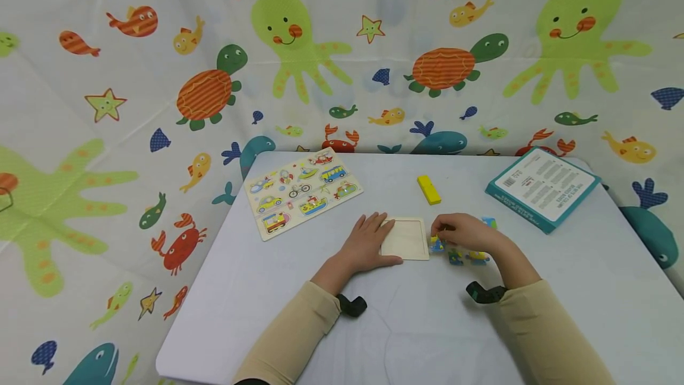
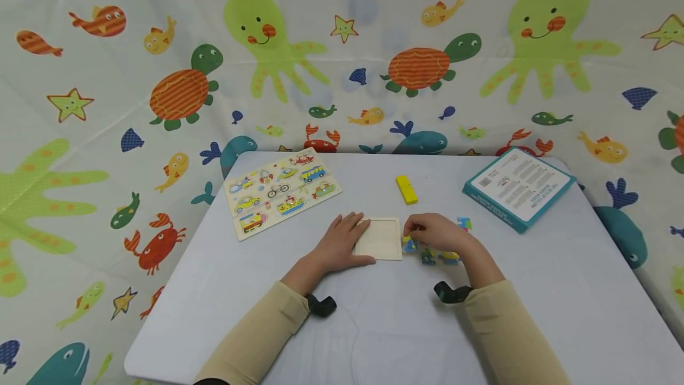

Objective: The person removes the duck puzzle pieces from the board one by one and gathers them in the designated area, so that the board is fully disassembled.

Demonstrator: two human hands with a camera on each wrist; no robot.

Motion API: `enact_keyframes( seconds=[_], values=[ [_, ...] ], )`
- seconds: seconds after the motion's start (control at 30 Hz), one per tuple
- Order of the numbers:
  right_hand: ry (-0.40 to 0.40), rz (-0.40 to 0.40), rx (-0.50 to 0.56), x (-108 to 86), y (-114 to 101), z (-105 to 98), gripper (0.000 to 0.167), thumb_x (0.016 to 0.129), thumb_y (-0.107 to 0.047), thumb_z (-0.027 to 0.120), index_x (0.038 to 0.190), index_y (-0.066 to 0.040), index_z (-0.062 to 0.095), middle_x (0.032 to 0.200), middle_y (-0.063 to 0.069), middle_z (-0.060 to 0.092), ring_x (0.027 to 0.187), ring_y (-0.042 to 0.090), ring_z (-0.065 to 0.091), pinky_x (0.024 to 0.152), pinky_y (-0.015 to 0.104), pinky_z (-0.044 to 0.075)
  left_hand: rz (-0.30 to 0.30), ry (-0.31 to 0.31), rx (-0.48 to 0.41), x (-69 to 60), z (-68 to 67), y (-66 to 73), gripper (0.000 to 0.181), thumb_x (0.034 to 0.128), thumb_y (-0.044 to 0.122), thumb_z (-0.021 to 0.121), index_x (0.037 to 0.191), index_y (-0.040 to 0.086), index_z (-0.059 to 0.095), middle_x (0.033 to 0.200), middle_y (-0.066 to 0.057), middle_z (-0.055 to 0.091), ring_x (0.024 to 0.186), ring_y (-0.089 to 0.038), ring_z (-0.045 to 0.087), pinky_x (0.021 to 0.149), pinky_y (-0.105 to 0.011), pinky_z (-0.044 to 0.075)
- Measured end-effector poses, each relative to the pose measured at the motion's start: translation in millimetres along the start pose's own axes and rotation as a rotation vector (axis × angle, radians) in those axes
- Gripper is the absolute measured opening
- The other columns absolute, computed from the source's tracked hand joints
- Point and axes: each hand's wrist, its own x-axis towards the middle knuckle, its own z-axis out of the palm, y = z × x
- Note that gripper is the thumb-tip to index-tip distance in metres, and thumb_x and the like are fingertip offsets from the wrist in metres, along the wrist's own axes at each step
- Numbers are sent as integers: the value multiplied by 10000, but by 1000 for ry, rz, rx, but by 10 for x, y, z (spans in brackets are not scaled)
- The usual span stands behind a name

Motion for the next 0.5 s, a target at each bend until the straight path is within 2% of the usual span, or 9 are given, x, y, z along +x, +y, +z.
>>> enact_keyframes(
  seconds=[0.3, 0.5],
  values=[
    [28, 3, 43, -205, 227, -154, 87, 1001, -148, 554, 1057, -117, 612, 906, 65, 600, 754, 212, 533, 660, 314, 461, 4, -2, -1, -2, 5, 0, 974, 829, 779, 530, 1580, 226, 250, 1647, -23, 220, 1536, -229, 162, 1251, -481, 105],
    [43, 65, 85, -372, 394, -286, 109, 997, -173, 575, 1069, -94, 595, 866, 82, 578, 739, 211, 536, 628, 303, 456, -3, -14, -12, 1, 0, -5, 974, 831, 775, 533, 1581, 224, 246, 1649, -25, 214, 1539, -230, 151, 1253, -482, 95]
  ],
)
